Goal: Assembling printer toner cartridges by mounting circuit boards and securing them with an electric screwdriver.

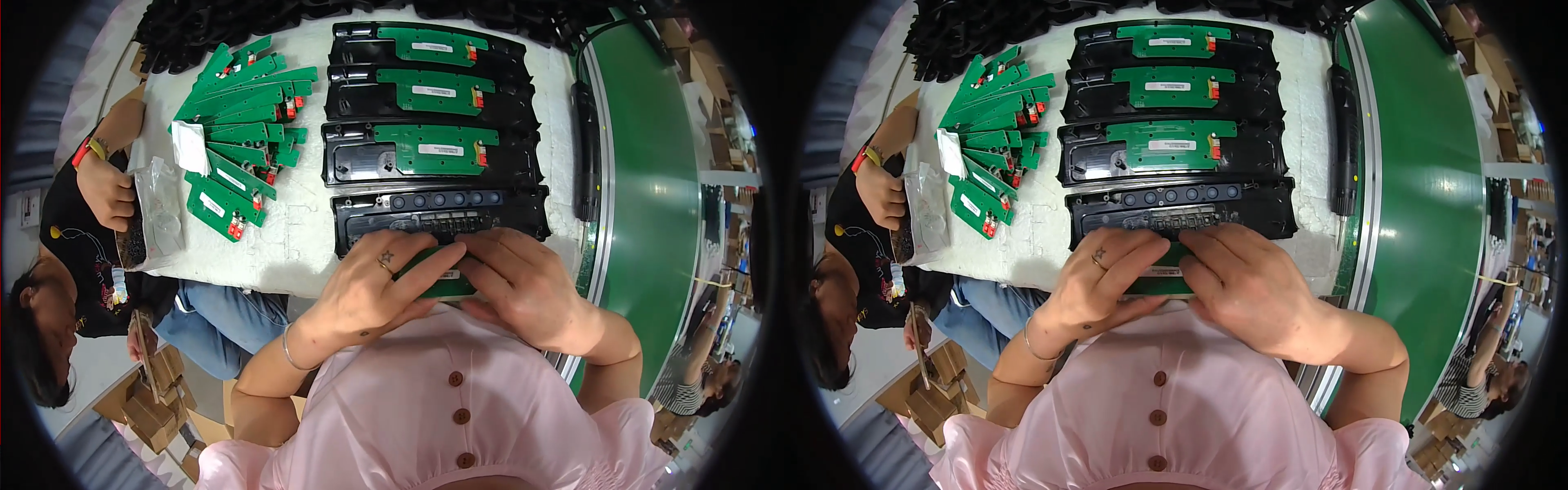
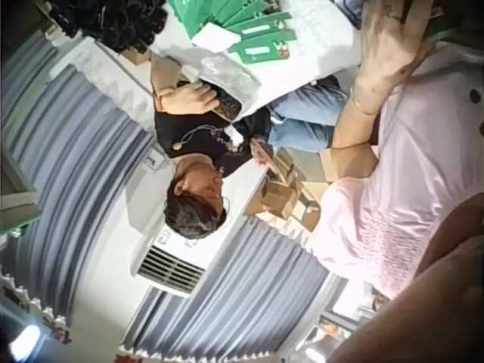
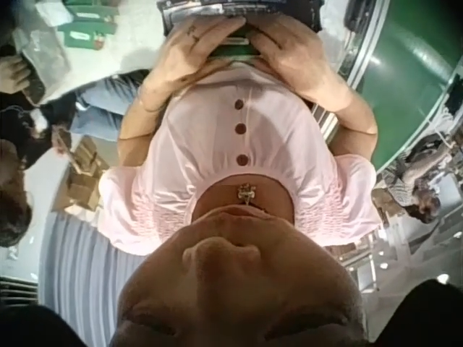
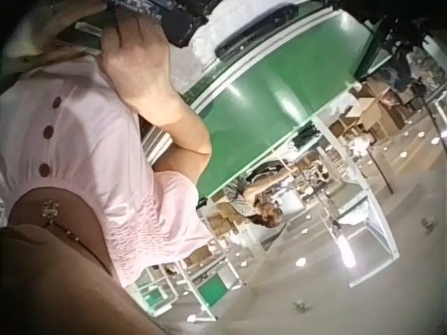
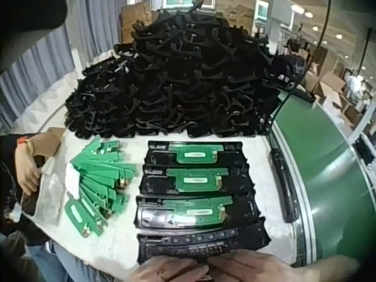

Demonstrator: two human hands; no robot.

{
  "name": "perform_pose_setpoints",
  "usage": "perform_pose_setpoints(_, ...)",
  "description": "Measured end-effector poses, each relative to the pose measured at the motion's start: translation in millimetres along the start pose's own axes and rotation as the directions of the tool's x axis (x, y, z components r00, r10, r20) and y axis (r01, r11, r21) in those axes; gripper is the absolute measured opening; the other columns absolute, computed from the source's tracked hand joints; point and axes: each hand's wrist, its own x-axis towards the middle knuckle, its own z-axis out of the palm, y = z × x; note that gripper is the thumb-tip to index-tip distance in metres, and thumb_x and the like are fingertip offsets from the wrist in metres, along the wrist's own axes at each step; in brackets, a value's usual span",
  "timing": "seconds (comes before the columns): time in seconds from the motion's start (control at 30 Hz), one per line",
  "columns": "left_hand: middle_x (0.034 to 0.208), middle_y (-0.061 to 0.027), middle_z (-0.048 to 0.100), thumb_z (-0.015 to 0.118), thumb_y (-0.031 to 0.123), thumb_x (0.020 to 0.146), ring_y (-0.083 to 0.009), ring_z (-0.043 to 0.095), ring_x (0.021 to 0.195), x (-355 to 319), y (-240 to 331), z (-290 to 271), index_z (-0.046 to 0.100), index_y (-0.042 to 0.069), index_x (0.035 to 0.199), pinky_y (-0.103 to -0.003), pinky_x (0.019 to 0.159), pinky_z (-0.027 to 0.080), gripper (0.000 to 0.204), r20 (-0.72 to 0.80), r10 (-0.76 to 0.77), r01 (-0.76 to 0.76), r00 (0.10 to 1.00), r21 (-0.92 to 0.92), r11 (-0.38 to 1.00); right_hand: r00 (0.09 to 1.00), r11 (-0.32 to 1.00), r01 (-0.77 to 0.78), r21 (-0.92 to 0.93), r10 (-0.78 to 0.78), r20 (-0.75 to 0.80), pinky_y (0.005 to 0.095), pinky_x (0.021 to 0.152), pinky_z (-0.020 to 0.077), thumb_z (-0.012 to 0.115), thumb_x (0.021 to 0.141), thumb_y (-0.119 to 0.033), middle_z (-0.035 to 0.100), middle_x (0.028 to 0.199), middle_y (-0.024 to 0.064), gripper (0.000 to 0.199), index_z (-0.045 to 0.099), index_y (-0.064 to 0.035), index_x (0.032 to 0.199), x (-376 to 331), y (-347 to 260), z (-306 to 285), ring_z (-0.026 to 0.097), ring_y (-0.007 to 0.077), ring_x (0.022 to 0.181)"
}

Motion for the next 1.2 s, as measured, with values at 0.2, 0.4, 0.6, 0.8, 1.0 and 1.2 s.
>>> perform_pose_setpoints(0.2, 0.112, -0.0109, 0.051, 0.077, 0.027, 0.052, -0.0301, 0.046, 0.105, 5, -6, -27, 0.053, 0.005, 0.112, -0.04, 0.09, 0.038, 0.068, -0.211, -0.151, 0.174, 0.966, 0.097, 0.98, 0.993, 0.995, -0.092, 0.036, 0.094, -0.076, 0.0363, 0.079, 0.0486, 0.07, 0.057, -0.008, 0.056, 0.106, 0.0171, 0.04, 0.057, 0.0031, 0.093, -6, 25, -18, 0.056, 0.0311, 0.096)
perform_pose_setpoints(0.4, 0.111, -0.0079, 0.051, 0.078, 0.022, 0.052, -0.0291, 0.046, 0.104, -6, -28, -35, 0.054, 0.004, 0.109, -0.04, 0.089, 0.038, 0.064, -0.051, -0.214, 0.22, 0.975, 0.266, 0.939, 0.991, 0.988, -0.102, 0.112, 0.111, -0.078, 0.039, 0.084, 0.0461, 0.067, 0.059, -0.004, 0.054, 0.108, 0.0193, 0.039, 0.055, 0.0066, 0.095, -6, 39, -12, 0.053, 0.0337, 0.101)
perform_pose_setpoints(0.6, 0.111, -0.0062, 0.053, 0.077, 0.018, 0.053, -0.0276, 0.047, 0.101, -8, -34, -43, 0.056, 0.005, 0.107, -0.037, 0.086, 0.041, 0.059, -0.04, -0.214, 0.218, 0.976, 0.214, 0.952, 0.988, 0.988, -0.107, 0.109, 0.117, -0.098, 0.0392, 0.085, 0.0455, 0.068, 0.059, -0.006, 0.054, 0.109, 0.0185, 0.04, 0.056, 0.006, 0.096, 8, 37, 5, 0.052, 0.0336, 0.103)
perform_pose_setpoints(0.8, 0.113, -0.0082, 0.053, 0.078, 0.021, 0.053, -0.0293, 0.047, 0.102, -9, -36, -40, 0.06, 0.006, 0.103, -0.038, 0.087, 0.04, 0.055, -0.057, -0.224, 0.231, 0.973, 0.198, 0.953, 0.986, 0.993, -0.107, 0.051, 0.113, -0.121, 0.0391, 0.087, 0.044, 0.069, 0.059, -0.007, 0.054, 0.11, 0.0173, 0.039, 0.058, 0.0047, 0.094, 14, 36, 14, 0.05, 0.0323, 0.106)
perform_pose_setpoints(1.0, 0.113, -0.0093, 0.046, 0.074, 0.018, 0.059, -0.0301, 0.043, 0.103, -6, -28, -44, 0.062, 0.013, 0.103, -0.039, 0.086, 0.04, 0.046, 0.05, -0.23, 0.209, 0.972, 0.262, 0.942, 0.977, 0.989, -0.144, 0.041, 0.148, -0.15, 0.0382, 0.085, 0.0435, 0.07, 0.059, -0.008, 0.055, 0.105, 0.0142, 0.036, 0.059, 0.0029, 0.091, 9, 30, 10, 0.05, 0.0285, 0.104)
perform_pose_setpoints(1.2, 0.115, -0.0104, 0.042, 0.074, 0.017, 0.06, -0.0301, 0.041, 0.104, -9, -30, -39, 0.062, 0.017, 0.105, -0.039, 0.089, 0.038, 0.047, 0.114, -0.288, 0.245, 0.951, 0.292, 0.924, 0.983, 0.998, -0.057, 0.023, 0.06, -0.173, 0.0358, 0.074, 0.0455, 0.067, 0.061, -0.003, 0.058, 0.094, 0.0124, 0.029, 0.06, 0.0031, 0.089, 4, 42, 23, 0.055, 0.0265, 0.085)
